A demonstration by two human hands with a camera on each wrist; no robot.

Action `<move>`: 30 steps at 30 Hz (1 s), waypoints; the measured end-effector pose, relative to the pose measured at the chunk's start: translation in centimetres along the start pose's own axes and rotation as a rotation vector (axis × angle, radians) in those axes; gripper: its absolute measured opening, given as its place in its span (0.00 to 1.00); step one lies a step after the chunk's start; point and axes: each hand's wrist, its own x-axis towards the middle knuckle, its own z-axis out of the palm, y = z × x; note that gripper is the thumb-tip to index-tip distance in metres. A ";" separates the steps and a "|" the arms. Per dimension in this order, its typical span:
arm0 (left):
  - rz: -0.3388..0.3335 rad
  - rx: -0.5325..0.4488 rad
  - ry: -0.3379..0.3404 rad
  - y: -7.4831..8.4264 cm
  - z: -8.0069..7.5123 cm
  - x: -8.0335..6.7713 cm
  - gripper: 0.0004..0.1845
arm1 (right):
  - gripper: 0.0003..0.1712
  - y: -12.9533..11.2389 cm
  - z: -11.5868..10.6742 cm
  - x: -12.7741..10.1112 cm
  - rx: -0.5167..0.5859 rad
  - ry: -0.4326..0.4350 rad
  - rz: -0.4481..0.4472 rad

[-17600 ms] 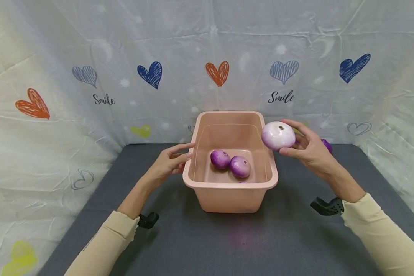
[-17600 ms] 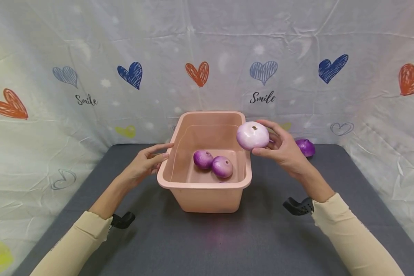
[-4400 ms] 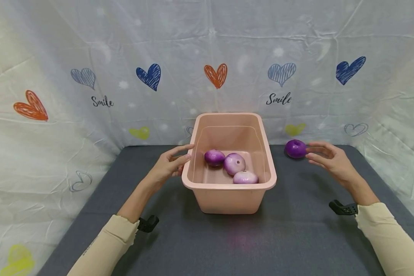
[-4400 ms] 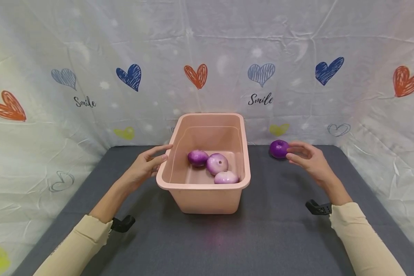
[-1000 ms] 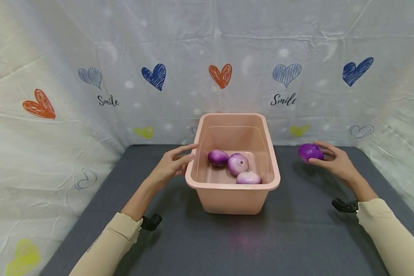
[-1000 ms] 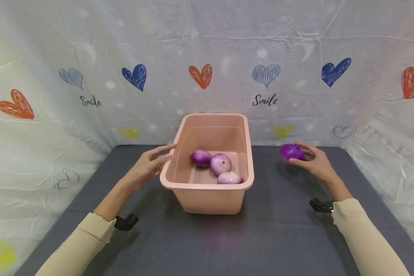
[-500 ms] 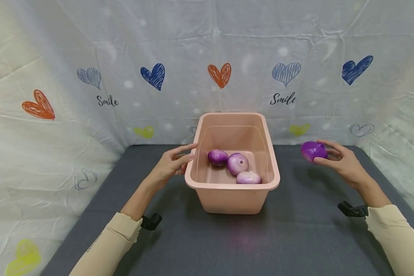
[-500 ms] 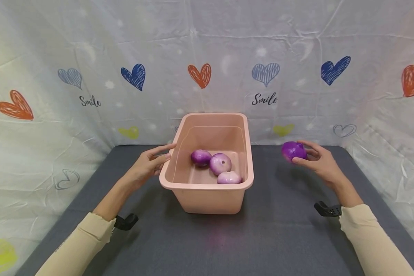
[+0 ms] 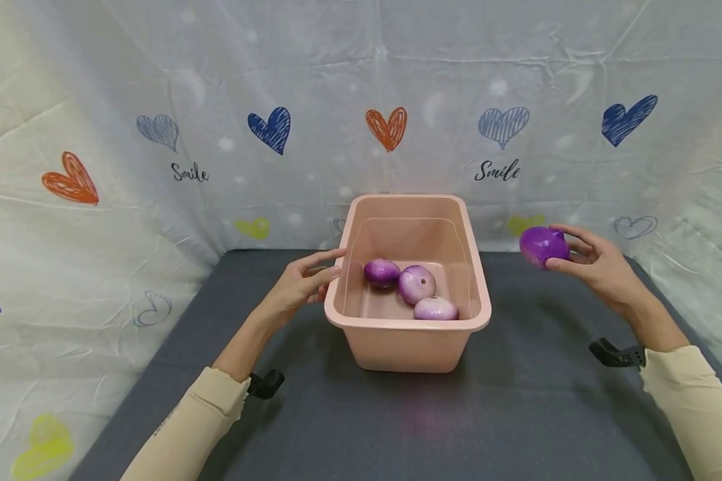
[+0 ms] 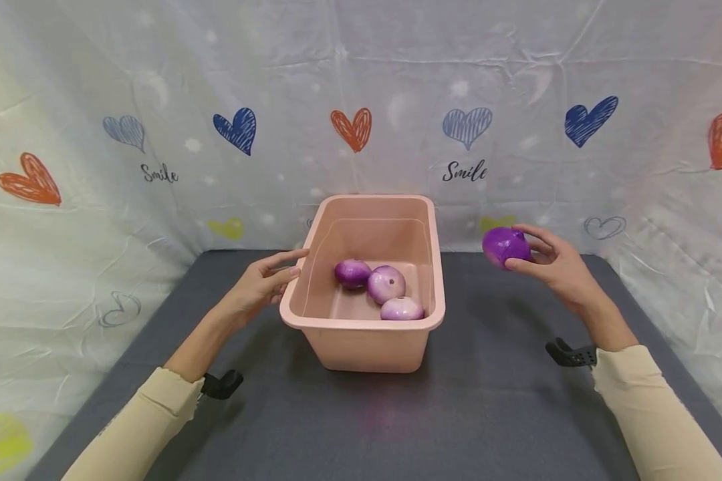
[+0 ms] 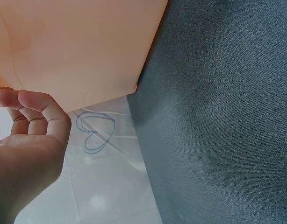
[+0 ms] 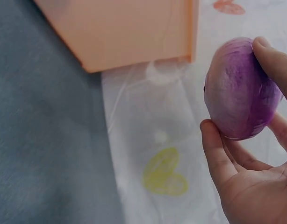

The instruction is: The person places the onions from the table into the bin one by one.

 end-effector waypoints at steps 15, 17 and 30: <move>0.009 0.030 -0.003 0.5 0.0 -0.2 0.27 | 0.38 -3.6 1.7 2.3 0.026 -0.041 -0.081; 0.008 0.032 0.001 0.4 0.0 -0.1 0.27 | 0.38 -4.1 2.1 2.6 0.045 -0.049 -0.089; 0.003 0.031 0.013 0.2 0.0 -0.2 0.27 | 0.37 -6.1 4.3 3.7 0.102 -0.144 -0.191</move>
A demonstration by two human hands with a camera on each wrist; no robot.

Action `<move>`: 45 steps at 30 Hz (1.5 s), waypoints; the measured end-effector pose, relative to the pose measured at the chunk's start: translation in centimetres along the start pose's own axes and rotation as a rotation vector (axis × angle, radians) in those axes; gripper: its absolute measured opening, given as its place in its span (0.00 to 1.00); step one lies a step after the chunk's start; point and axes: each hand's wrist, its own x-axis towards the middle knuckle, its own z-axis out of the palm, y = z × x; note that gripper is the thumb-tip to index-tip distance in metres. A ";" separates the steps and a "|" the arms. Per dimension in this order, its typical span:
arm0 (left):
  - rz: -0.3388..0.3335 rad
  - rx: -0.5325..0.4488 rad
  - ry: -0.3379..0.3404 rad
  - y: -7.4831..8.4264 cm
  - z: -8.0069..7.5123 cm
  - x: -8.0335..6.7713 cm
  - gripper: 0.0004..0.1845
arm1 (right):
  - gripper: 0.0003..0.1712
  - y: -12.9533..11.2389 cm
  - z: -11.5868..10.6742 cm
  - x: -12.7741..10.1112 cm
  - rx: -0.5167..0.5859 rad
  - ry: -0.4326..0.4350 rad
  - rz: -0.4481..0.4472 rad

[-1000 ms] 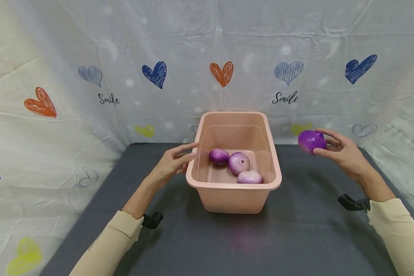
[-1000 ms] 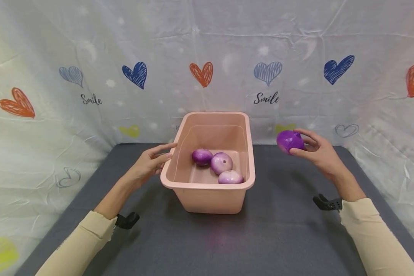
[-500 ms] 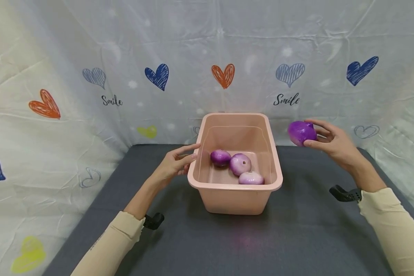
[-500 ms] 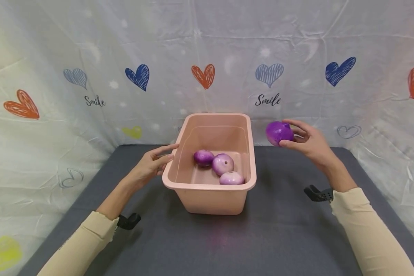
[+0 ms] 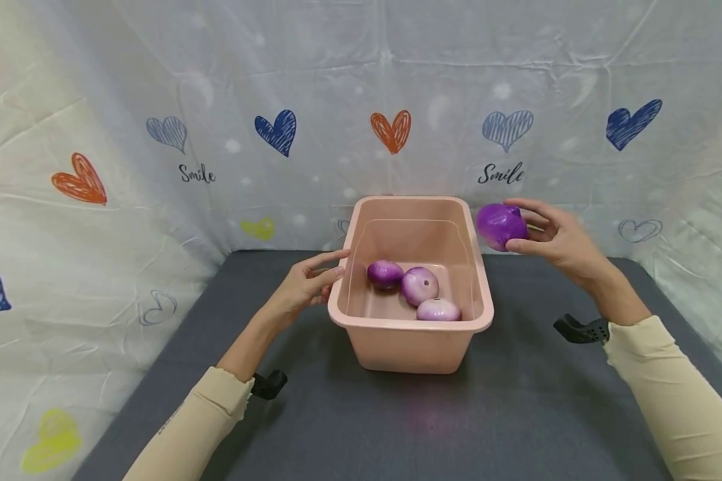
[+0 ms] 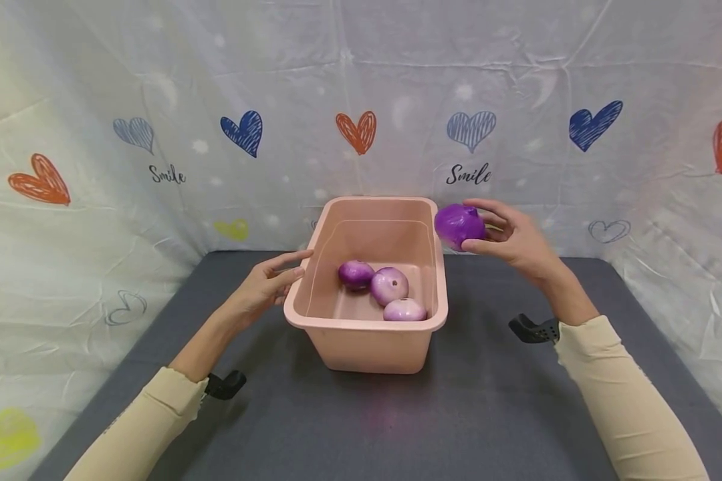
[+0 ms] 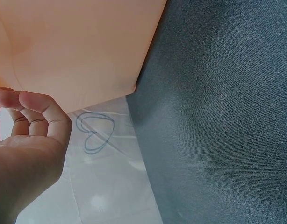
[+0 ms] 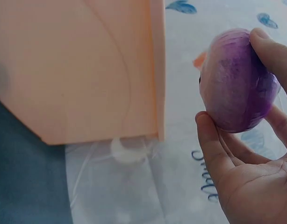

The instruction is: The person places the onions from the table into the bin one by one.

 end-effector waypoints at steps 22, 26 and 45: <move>0.004 0.008 -0.010 0.2 0.3 0.1 0.27 | 0.40 -1.6 4.6 3.0 0.073 -0.227 -0.146; 0.002 0.007 -0.015 0.1 0.4 0.1 0.27 | 0.40 -1.5 5.3 3.4 0.092 -0.264 -0.168; 0.008 -0.033 -0.011 -0.2 0.3 -0.1 0.28 | 0.22 0.4 2.5 0.8 0.008 -0.036 -0.126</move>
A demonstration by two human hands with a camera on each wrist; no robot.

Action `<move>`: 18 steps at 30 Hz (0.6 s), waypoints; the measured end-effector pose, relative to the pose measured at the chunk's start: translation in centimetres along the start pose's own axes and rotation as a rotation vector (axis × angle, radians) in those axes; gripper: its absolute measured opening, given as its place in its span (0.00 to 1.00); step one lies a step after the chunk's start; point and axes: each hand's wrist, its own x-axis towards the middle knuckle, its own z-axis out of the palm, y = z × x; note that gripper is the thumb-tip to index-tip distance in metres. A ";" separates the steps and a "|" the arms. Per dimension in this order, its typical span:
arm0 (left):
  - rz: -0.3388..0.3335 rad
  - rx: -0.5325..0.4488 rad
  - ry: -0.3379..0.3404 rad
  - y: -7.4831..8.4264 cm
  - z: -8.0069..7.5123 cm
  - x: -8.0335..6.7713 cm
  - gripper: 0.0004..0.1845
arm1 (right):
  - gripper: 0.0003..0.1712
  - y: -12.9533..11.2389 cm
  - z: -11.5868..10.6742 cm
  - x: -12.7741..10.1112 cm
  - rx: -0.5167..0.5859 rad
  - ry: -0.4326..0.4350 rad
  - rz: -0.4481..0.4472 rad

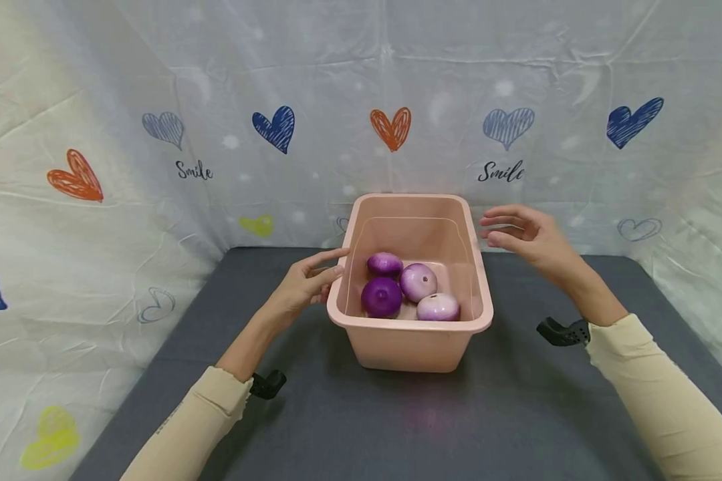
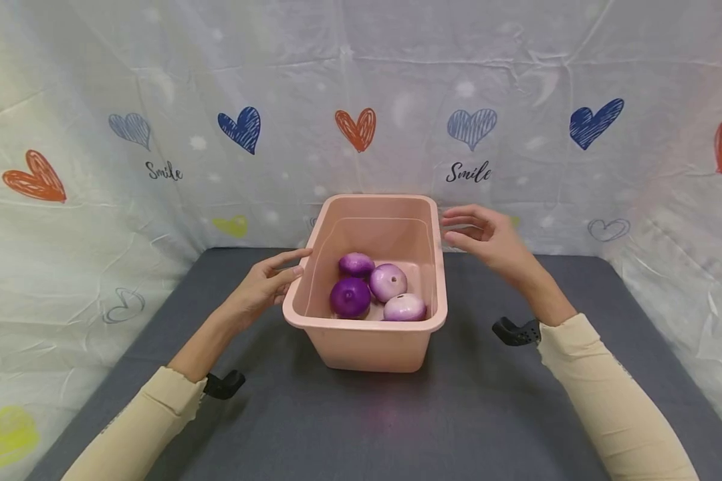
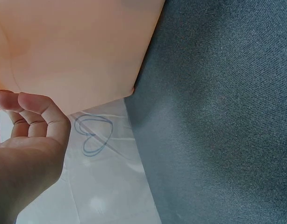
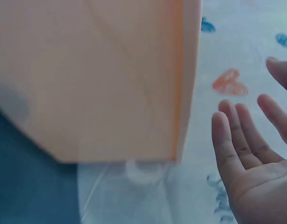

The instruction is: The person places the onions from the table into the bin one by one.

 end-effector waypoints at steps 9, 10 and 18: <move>-0.003 0.012 -0.010 -0.2 0.0 -0.5 0.26 | 0.17 3.1 -2.7 -5.0 -0.069 0.096 0.046; 0.000 0.013 -0.006 -0.2 0.0 -0.5 0.26 | 0.17 3.4 -2.8 -5.4 -0.101 0.096 0.053; 0.109 -0.030 0.055 -0.4 -0.6 -0.8 0.30 | 0.35 5.3 -3.5 -6.8 -0.702 0.023 0.194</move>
